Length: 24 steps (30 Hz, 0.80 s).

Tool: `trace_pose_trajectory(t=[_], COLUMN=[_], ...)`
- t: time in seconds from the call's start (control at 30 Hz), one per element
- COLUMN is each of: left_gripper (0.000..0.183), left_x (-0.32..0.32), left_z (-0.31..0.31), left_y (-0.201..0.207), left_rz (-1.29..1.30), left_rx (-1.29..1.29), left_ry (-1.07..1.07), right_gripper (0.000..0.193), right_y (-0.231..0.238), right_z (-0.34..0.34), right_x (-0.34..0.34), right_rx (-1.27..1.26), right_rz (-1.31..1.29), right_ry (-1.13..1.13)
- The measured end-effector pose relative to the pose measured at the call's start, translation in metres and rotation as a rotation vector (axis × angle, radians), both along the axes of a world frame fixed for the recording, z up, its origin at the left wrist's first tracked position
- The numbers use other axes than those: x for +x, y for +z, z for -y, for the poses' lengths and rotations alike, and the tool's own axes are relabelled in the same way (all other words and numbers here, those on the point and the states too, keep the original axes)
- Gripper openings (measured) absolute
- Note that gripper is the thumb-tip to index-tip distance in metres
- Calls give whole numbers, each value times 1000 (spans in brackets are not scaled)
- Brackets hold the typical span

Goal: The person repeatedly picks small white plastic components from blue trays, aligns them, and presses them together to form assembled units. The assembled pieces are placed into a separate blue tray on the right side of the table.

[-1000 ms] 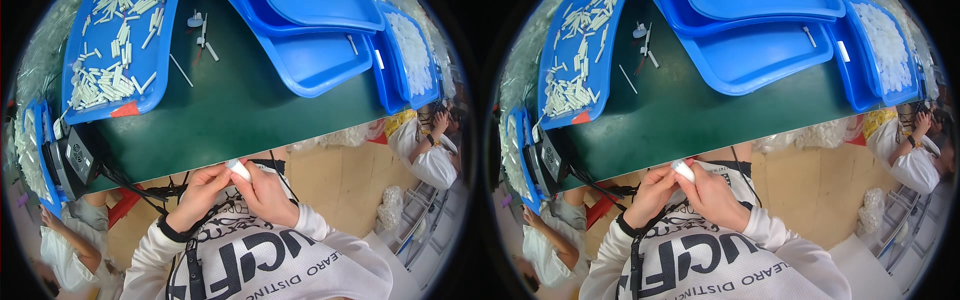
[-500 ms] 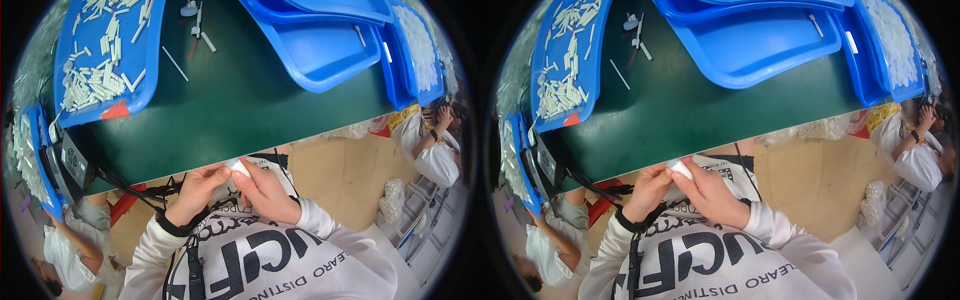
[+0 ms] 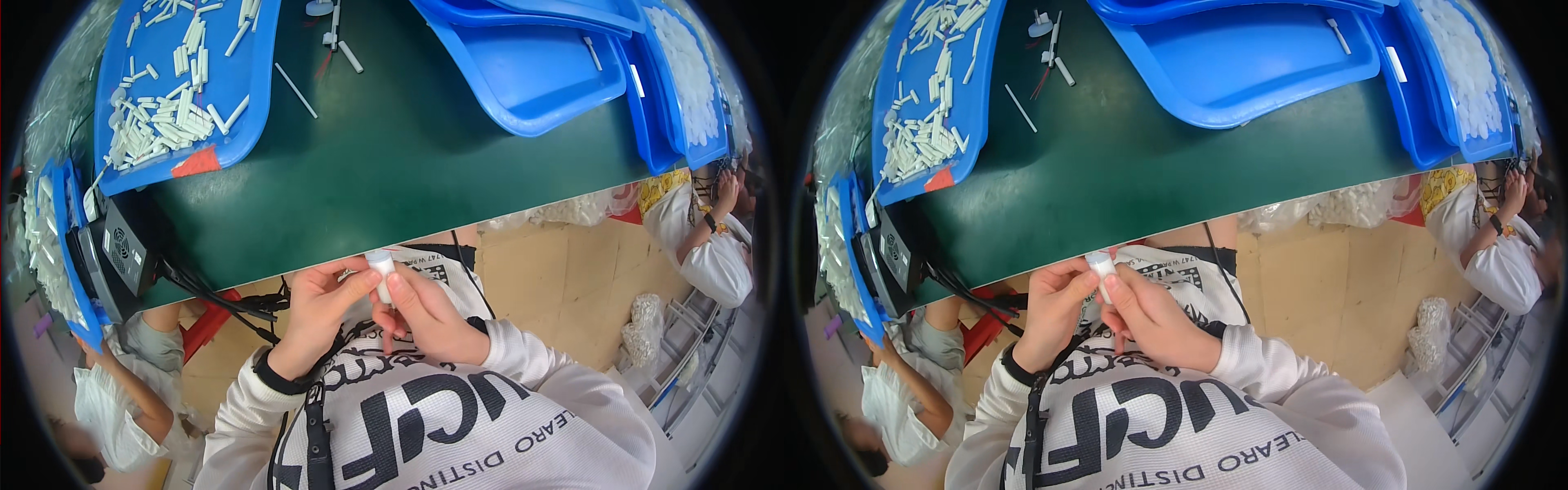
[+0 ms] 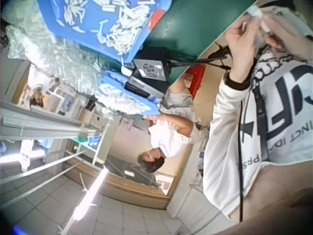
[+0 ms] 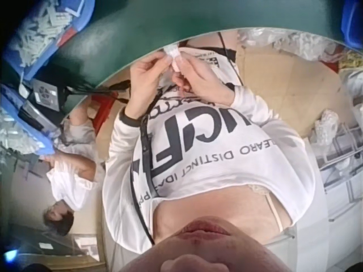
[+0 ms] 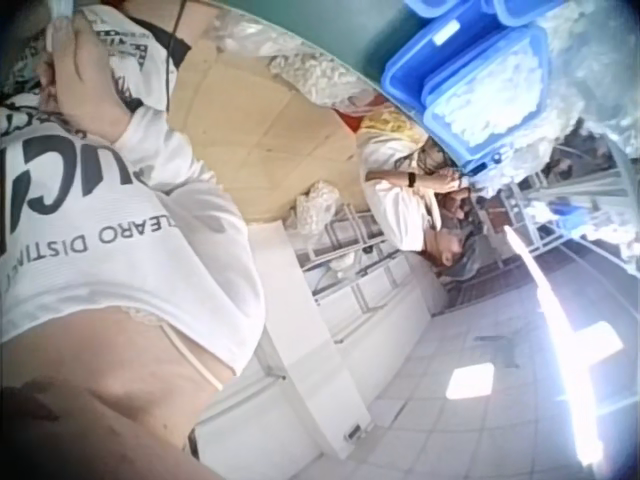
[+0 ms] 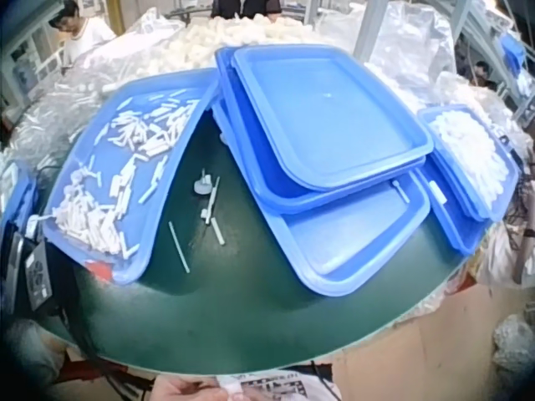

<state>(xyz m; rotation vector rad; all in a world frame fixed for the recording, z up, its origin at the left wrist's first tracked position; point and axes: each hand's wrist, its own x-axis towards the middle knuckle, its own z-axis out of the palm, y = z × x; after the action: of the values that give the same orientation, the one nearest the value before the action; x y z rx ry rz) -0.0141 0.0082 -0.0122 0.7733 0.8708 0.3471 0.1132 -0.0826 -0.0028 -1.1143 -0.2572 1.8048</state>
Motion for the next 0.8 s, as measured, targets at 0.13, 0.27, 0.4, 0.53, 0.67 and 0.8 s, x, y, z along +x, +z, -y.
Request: trace_pose_trajectory(t=[0.13, 0.27, 0.4, 0.53, 0.67, 0.8], left_gripper=[7, 8, 8, 11, 17, 25], left_x=[-1, 5, 5, 2, 2, 1], left_z=[0, -7, -7, -4, -1, -2], left_y=[4, 13, 17, 8, 3, 0], left_rz=[-9, -64, -71, -26, 13, 35], left_rx=[13, -45, -95, -40, -26, 14], left_ry=[-8, 29, 54, 17, -25, -136], right_gripper=[41, 41, 39, 39, 31, 21], right_y=[6, 5, -2, -7, -1, 5], right_z=[-2, -4, -3, 0, 3, 4], right_x=[-10, -17, -31, -20, -3, -5], right_rx=[3, 13, 46, 72, 47, 122], right_rz=[19, 68, 87, 77, 277, 827], right_ry=[-36, -85, -201, -152, -63, -22])
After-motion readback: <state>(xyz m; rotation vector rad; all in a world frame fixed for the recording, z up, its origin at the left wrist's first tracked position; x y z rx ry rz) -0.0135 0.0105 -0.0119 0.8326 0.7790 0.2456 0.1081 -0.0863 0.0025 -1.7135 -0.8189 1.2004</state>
